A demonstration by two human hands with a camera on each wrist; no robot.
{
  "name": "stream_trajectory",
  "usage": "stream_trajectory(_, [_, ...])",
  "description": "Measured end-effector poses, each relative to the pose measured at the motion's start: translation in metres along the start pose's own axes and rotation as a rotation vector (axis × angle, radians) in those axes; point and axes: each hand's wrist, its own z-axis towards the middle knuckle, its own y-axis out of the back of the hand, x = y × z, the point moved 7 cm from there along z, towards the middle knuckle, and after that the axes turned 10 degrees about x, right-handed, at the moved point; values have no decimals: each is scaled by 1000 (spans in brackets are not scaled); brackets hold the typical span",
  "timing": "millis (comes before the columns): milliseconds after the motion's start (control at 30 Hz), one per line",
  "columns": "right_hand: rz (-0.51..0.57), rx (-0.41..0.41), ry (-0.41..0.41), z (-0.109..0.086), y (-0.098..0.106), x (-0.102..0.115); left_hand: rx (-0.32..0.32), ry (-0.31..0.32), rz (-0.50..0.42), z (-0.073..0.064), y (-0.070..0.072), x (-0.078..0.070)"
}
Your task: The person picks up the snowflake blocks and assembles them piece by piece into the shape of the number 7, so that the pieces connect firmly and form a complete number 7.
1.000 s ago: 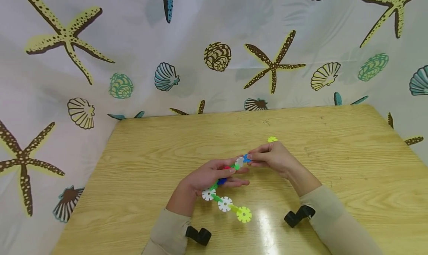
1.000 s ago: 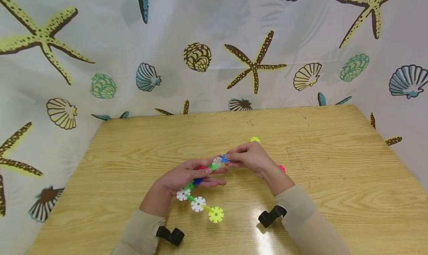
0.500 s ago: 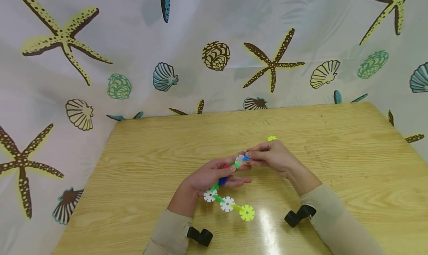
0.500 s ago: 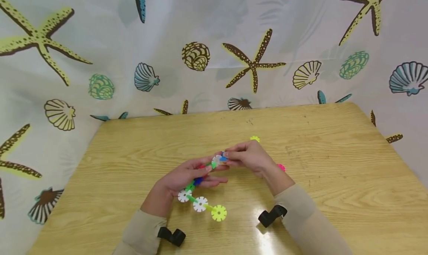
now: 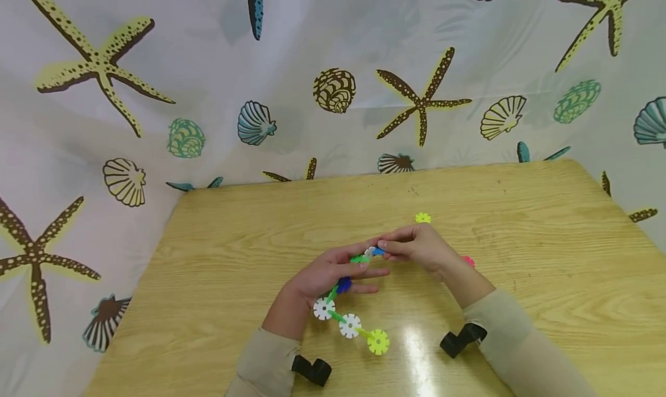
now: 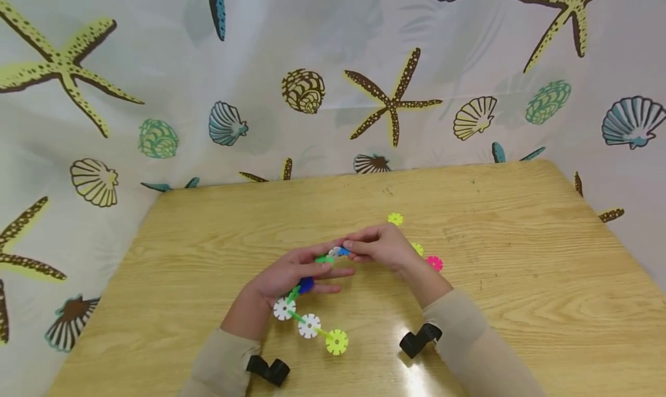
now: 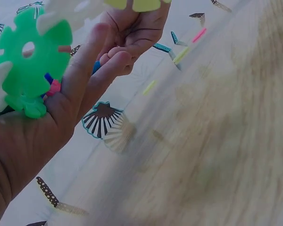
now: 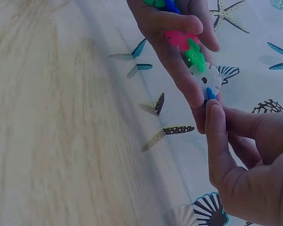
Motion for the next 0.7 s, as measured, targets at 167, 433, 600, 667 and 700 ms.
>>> stream_trajectory(167, [-7, 3, 0, 0, -2, -3, -44, 10, -3, 1, 3, 4])
stream_trajectory(433, [-133, 15, 20, 0, 4, 0, -119, 20, -9, 1, 9, 3])
stream_trajectory(600, [-118, 5, 63, 2, 12, 5, -170, 32, -38, -2, 13, 3])
stream_trajectory(667, [-107, -7, 71, 2, 14, 6, -178, 31, -46, -2, 14, 3])
stream_trajectory(700, [-101, -12, 71, 2, 15, 6, -178, 28, -48, -2, 15, 2])
